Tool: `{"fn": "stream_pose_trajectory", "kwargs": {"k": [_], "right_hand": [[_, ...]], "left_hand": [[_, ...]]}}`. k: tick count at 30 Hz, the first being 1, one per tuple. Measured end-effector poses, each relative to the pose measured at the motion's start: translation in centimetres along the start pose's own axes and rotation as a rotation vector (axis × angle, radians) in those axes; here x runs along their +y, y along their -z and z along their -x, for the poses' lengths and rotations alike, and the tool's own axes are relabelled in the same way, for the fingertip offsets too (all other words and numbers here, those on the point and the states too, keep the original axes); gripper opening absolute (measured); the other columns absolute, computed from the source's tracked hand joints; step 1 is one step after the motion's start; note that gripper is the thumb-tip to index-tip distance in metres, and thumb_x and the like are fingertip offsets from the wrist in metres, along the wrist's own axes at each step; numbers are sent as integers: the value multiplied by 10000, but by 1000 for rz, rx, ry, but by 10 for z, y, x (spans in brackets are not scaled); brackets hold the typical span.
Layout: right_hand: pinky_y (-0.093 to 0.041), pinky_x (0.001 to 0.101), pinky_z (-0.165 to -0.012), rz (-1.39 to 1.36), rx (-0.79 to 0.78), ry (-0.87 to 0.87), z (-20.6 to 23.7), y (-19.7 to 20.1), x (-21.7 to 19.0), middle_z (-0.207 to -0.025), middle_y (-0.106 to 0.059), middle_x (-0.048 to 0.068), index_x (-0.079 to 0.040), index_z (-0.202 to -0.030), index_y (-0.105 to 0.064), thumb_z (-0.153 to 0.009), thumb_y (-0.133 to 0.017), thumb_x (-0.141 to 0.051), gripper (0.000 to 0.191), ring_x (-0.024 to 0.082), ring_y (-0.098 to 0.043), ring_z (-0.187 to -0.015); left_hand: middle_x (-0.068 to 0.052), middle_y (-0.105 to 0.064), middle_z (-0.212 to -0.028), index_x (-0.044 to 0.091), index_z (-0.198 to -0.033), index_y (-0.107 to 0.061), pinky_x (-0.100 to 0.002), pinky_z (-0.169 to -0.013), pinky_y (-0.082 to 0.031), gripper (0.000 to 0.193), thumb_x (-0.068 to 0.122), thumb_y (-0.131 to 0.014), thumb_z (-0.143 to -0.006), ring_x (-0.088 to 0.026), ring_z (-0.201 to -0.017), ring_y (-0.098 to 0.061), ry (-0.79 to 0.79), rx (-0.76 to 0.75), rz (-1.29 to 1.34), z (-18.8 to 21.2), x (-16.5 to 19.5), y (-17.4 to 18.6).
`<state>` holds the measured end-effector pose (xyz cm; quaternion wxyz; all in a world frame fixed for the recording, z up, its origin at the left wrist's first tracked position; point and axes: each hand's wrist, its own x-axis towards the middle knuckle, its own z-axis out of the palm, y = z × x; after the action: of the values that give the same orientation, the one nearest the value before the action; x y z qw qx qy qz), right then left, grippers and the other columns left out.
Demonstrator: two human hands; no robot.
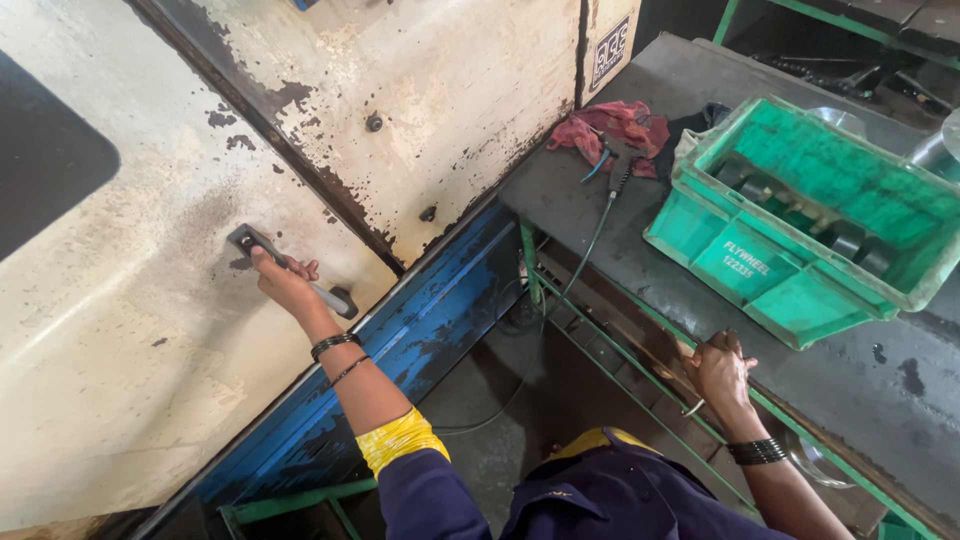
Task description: The person operates a machine lever, then removes a metal disc from the machine and places it in a green crate. They then use a caliper to measure a metal disc on a table, and finally dip several metal discs into a blue tub of liquid.
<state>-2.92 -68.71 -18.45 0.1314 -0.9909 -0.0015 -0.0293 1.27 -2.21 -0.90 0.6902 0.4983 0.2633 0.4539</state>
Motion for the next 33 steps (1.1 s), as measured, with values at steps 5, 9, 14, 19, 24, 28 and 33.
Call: {"fn": "stream_pose_trajectory", "kwargs": {"k": [5,9,14,19,24,28,33], "right_hand": [[-445,834,-903,32,9,-9,-5,-1,-5,-1125,-646,140,-91,-808,-774,-773,-832,-277,198,357,-493,-1380],[-446,840,-894,16,-13,-19,-6,-1,-4,-1120,-665,142,-86,-807,-770,-787,-825,-287,209,363,-509,-1364],[-456,831,-875,37,20,32,-9,2,-2,-1134,-688,185,-104,-850,-781,-786,-822,-299,209,428,-515,-1350],[-505,775,-972,-35,91,85,-7,0,0,-1095,-678,181,-105,-858,-756,-815,-813,-311,218,435,-519,-1331],[-449,836,-939,-4,-1,8,-2,-2,0,-1140,-692,126,-87,-843,-757,-790,-821,-281,210,371,-527,-1399],[-444,838,-931,8,1,3,-4,-2,-1,-1157,-690,133,-99,-855,-765,-791,-817,-276,195,380,-506,-1418],[-424,859,-898,31,11,6,-8,-2,-4,-1186,-694,154,-110,-857,-781,-780,-823,-293,203,418,-484,-1424]], "left_hand": [[-18,-401,-610,105,-696,-414,-359,-555,-519,589,606,-513,-990,-155,-498,-397,7,-11,-19,-1,3,2],[-21,-410,-617,100,-726,-422,-360,-532,-478,574,600,-529,-987,-159,-502,-402,18,-5,16,-4,1,2],[-15,-411,-617,100,-746,-430,-357,-536,-506,564,605,-523,-979,-157,-491,-415,26,3,-11,-6,-2,4],[-21,-410,-615,102,-738,-436,-360,-543,-518,573,616,-521,-975,-161,-486,-409,-3,-4,-10,-9,-4,6],[-21,-407,-618,101,-708,-426,-357,-544,-521,599,628,-519,-976,-161,-490,-404,-1,3,-11,-10,-4,8],[-21,-407,-619,95,-737,-423,-353,-533,-510,595,630,-520,-980,-159,-491,-411,4,6,-13,-7,0,6],[-17,-412,-625,95,-786,-428,-348,-529,-503,569,621,-526,-982,-148,-496,-408,27,25,-13,-3,5,2]]}}
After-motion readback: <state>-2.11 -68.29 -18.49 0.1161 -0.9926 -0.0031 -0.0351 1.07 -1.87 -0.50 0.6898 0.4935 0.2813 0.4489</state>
